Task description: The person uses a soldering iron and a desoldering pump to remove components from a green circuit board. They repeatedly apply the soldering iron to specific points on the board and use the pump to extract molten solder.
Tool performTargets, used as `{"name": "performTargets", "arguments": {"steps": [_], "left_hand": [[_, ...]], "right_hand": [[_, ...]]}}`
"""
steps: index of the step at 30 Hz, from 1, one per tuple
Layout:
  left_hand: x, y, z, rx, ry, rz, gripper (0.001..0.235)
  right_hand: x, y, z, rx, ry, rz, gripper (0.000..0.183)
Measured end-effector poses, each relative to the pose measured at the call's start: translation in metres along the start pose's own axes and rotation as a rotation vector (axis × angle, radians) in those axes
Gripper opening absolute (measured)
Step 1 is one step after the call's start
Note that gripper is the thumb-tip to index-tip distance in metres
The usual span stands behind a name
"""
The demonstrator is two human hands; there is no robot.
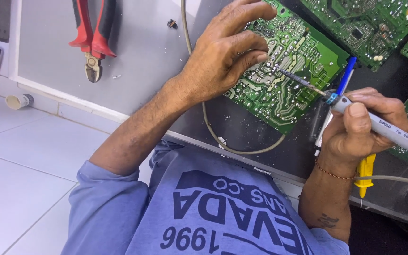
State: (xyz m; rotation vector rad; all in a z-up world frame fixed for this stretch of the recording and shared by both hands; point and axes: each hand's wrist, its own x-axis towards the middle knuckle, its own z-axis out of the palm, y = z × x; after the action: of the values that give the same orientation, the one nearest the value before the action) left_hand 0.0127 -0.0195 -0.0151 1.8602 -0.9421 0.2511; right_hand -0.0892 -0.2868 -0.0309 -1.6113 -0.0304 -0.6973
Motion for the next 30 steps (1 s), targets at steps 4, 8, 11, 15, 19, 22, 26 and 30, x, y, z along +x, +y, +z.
{"name": "performTargets", "arguments": {"steps": [4, 8, 11, 15, 19, 22, 26, 30], "left_hand": [[0.0, -0.001, 0.0, 0.008, -0.008, -0.012, 0.034], [-0.002, -0.002, 0.0, 0.005, -0.004, -0.03, 0.032], [-0.005, -0.005, 0.004, 0.017, 0.002, -0.021, 0.029], [-0.007, -0.008, 0.007, 0.038, 0.006, -0.041, 0.031], [-0.007, -0.009, 0.004, 0.023, 0.009, -0.029, 0.03], [-0.007, -0.009, 0.004, 0.013, 0.007, -0.024, 0.031], [-0.009, -0.011, 0.007, 0.025, -0.011, -0.031, 0.032], [-0.01, -0.011, 0.009, 0.043, -0.012, -0.027, 0.032]], "right_hand": [[0.0, 0.002, 0.0, -0.017, 0.021, -0.024, 0.019], [-0.002, 0.0, 0.0, -0.017, 0.004, -0.019, 0.018], [-0.003, 0.0, -0.003, -0.001, -0.037, -0.011, 0.017], [-0.004, 0.0, -0.001, 0.007, -0.039, -0.005, 0.018], [-0.004, -0.002, 0.003, 0.037, -0.101, 0.018, 0.016], [-0.003, -0.006, 0.007, 0.042, -0.154, 0.009, 0.013], [-0.004, -0.007, 0.01, 0.042, -0.168, -0.004, 0.015], [-0.004, -0.007, 0.011, 0.045, -0.176, -0.019, 0.015]]}}
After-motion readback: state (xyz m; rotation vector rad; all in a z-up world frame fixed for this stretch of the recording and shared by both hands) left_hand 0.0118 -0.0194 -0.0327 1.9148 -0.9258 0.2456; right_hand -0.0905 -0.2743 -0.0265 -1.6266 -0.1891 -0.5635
